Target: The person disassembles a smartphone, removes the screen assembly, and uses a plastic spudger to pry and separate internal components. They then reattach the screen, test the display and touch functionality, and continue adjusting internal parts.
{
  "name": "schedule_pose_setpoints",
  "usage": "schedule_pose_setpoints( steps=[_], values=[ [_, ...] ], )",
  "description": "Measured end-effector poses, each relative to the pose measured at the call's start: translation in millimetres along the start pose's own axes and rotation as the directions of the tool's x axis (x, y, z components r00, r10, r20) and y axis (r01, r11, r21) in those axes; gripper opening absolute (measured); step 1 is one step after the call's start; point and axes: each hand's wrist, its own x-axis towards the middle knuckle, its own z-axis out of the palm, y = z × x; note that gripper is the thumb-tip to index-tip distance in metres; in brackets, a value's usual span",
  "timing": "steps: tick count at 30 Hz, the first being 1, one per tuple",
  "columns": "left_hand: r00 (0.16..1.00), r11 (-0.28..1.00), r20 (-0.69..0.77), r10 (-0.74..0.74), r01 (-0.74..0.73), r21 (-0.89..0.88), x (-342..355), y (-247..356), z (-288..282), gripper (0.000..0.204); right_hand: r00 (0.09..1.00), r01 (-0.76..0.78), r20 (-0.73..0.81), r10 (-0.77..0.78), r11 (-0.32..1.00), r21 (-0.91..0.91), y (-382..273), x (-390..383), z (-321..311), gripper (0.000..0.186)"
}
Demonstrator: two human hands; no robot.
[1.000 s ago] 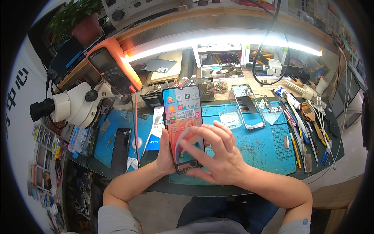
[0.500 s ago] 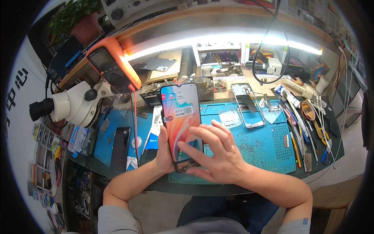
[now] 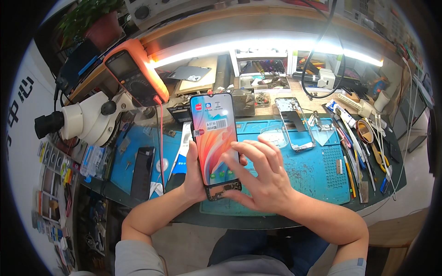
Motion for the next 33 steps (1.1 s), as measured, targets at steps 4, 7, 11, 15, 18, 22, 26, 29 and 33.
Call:
schedule_pose_setpoints(
  steps=[4,7,11,15,18,22,26,29,33],
  values=[
    [0.985,1.0,-0.174,-0.013,0.01,-0.022,-1.2,0.5,6.7,0.098,0.991,0.13,0.011,-0.132,0.984,0.12,3.9,-1.1,2.0,0.064],
    [0.99,0.998,-0.143,0.006,0.003,0.061,-0.9,1.9,8.0,0.099,0.992,0.124,-0.003,-0.124,0.988,0.09,2.7,0.3,0.9,0.063],
    [0.997,0.993,-0.075,-0.001,0.01,0.114,-1.5,1.9,5.0,0.098,0.995,-0.036,-0.094,0.03,0.997,-0.07,7.4,0.2,-2.5,0.063],
    [0.99,0.991,-0.143,0.001,0.019,0.135,0.0,1.0,11.4,0.099,0.992,-0.06,-0.117,0.047,0.992,-0.11,9.9,-1.2,-4.9,0.063],
    [1.0,1.0,0.002,0.023,-0.023,0.016,0.7,-5.3,-6.7,0.1,0.999,0.003,-0.037,-0.004,1.0,-0.024,4.6,1.7,-3.6,0.064],
    [1.0,0.994,0.008,0.004,-0.005,0.107,1.1,-0.3,-0.2,0.099,0.998,0.065,0.002,-0.065,0.998,-0.02,3.8,2.0,-2.9,0.062],
    [0.999,0.988,-0.053,-0.006,0.014,0.156,0.0,0.5,2.5,0.1,0.994,-0.031,-0.109,0.017,0.991,-0.132,5.1,-0.5,-5.9,0.058],
    [0.995,0.981,-0.095,-0.029,0.047,0.188,-1.3,3.5,8.8,0.1,0.99,-0.008,-0.143,-0.009,0.993,-0.116,8.5,-1.4,-6.2,0.056],
    [0.995,0.982,-0.099,-0.025,0.043,0.185,-3.4,3.0,8.1,0.098,0.992,-0.017,-0.126,0.005,0.995,-0.096,5.5,0.1,-5.0,0.057]
  ],
)
